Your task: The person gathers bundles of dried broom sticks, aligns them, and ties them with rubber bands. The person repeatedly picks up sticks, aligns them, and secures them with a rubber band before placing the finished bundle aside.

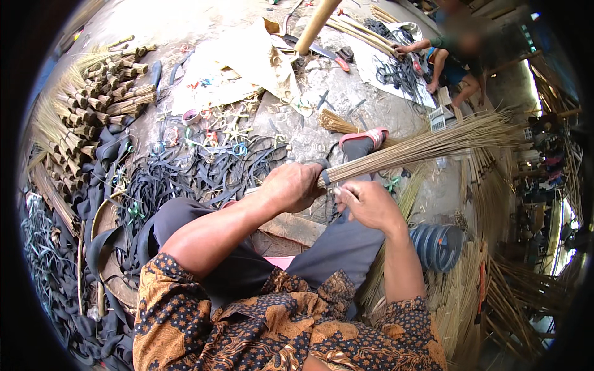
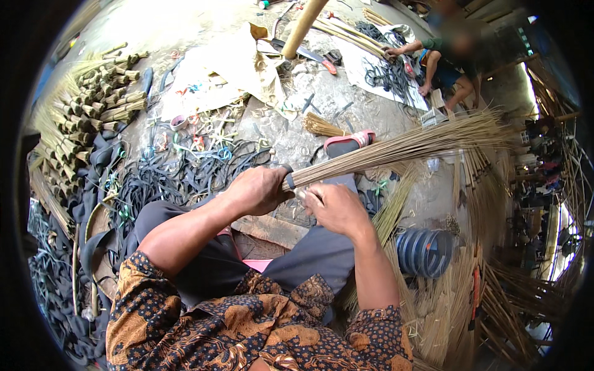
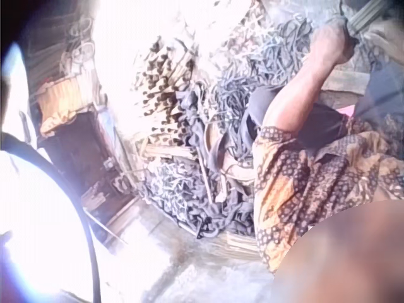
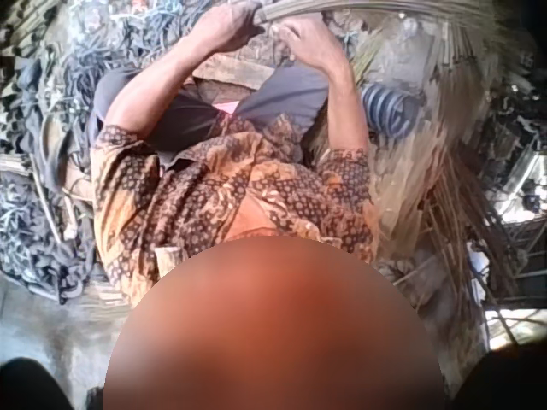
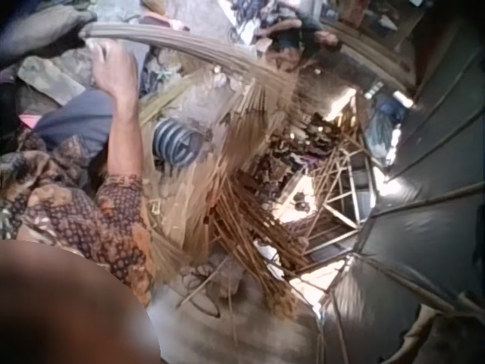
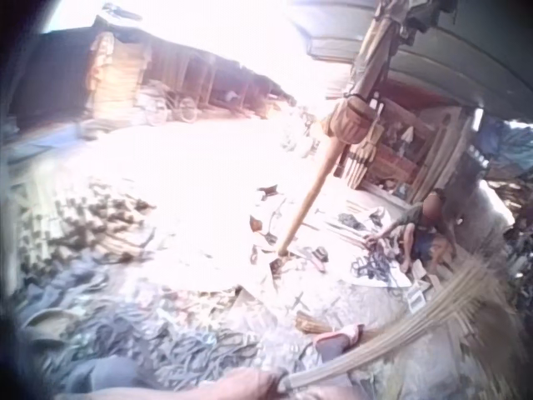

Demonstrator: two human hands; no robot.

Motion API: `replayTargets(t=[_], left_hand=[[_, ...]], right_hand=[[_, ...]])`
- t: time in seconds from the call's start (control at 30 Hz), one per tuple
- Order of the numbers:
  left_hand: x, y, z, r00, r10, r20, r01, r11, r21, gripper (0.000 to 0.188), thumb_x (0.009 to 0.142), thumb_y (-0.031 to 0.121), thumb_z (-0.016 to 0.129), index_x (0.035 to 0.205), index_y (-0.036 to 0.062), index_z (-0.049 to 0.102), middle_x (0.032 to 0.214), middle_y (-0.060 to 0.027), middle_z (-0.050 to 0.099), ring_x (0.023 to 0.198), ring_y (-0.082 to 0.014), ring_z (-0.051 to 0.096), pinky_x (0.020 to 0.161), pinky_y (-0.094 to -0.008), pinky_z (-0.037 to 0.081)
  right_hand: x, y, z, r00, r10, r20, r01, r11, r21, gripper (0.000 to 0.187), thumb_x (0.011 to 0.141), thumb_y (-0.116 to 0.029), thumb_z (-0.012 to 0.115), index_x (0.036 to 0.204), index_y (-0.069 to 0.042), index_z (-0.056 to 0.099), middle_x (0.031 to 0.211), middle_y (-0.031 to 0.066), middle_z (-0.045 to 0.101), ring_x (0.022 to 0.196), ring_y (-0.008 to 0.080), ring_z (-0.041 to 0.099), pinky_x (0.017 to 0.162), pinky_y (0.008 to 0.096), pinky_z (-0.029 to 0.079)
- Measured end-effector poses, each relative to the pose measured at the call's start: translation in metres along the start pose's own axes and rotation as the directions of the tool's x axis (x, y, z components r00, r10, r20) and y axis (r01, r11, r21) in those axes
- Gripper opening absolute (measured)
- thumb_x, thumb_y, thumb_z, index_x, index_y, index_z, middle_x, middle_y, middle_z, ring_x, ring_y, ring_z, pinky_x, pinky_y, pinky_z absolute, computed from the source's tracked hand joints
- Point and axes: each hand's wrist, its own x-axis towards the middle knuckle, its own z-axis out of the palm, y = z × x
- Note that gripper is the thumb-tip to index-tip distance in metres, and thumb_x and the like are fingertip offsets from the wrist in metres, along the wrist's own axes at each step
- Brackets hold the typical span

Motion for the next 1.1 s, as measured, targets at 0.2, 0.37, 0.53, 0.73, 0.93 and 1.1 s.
replayTargets(t=[0.2, 0.37, 0.53, 0.73, 0.93, 1.1], left_hand=[[0.005, -0.019, 0.021, 0.982, -0.011, -0.187, 0.03, 0.994, 0.103, 0.022, 0.097, 0.026, 0.064, 0.105, 0.0058, 0.062, 0.077, -0.0222, 0.07, 0.072, -0.0434, 0.071, 0.062, -0.0546, 0.055], [0.003, -0.027, 0.023, 0.98, -0.02, -0.199, 0.046, 0.99, 0.13, 0.019, 0.097, 0.022, 0.061, 0.111, 0.0087, 0.058, 0.077, -0.0201, 0.07, 0.069, -0.0406, 0.071, 0.058, -0.0521, 0.054], [0.009, -0.034, 0.022, 0.971, -0.098, -0.218, 0.13, 0.982, 0.139, 0.018, 0.096, 0.019, 0.061, 0.11, 0.0101, 0.054, 0.075, -0.019, 0.07, 0.071, -0.0424, 0.071, 0.059, -0.0531, 0.055], [0.015, -0.035, 0.033, 0.949, -0.088, -0.302, 0.151, 0.97, 0.191, 0.026, 0.096, 0.021, 0.066, 0.116, 0.0084, 0.054, 0.1, -0.0292, 0.063, 0.087, -0.0471, 0.071, 0.07, -0.053, 0.058], [0.02, -0.03, 0.008, 0.951, -0.238, -0.199, 0.248, 0.968, 0.025, 0.037, 0.089, 0.018, 0.072, 0.115, 0.0007, 0.052, 0.102, -0.0321, 0.064, 0.088, -0.0509, 0.068, 0.077, -0.054, 0.057], [0.008, -0.016, -0.022, 0.981, -0.16, 0.112, 0.191, 0.895, -0.403, 0.043, 0.073, 0.023, 0.088, 0.096, -0.0042, 0.063, 0.077, -0.0135, 0.068, 0.075, -0.0219, 0.067, 0.072, -0.0377, 0.054]], right_hand=[[0.039, -0.033, 0.018, 0.965, 0.237, -0.108, -0.198, 0.937, 0.289, 0.03, 0.101, -0.026, 0.065, 0.102, 0.003, 0.071, 0.062, 0.0133, 0.067, 0.054, 0.0195, 0.07, 0.058, 0.0366, 0.054], [0.052, -0.026, 0.034, 0.981, 0.189, 0.036, -0.164, 0.723, 0.671, 0.032, 0.104, -0.029, 0.064, 0.111, 0.001, 0.068, 0.072, 0.0075, 0.071, 0.051, 0.0091, 0.062, 0.05, 0.0204, 0.049], [0.033, -0.02, 0.062, 0.979, 0.178, -0.101, 0.013, 0.438, 0.899, 0.029, 0.108, -0.028, 0.06, 0.108, 0.0, 0.065, 0.084, 0.0086, 0.071, 0.063, 0.0099, 0.066, 0.055, 0.0215, 0.051], [0.02, -0.014, 0.075, 0.968, 0.247, 0.036, -0.137, 0.403, 0.905, 0.021, 0.11, -0.02, 0.053, 0.106, -0.002, 0.063, 0.078, -0.0022, 0.055, 0.061, 0.0044, 0.047, 0.055, 0.0198, 0.04], [-0.008, -0.016, 0.072, 0.984, 0.151, -0.097, -0.017, 0.614, 0.789, 0.02, 0.11, -0.021, 0.054, 0.105, -0.004, 0.063, 0.077, -0.0065, 0.048, 0.067, 0.0016, 0.037, 0.061, 0.0225, 0.034], [-0.021, 0.001, 0.059, 0.988, 0.136, -0.075, -0.001, 0.493, 0.87, 0.019, 0.109, -0.021, 0.057, 0.11, -0.003, 0.063, 0.09, -0.003, 0.058, 0.076, 0.0034, 0.047, 0.067, 0.0233, 0.041]])
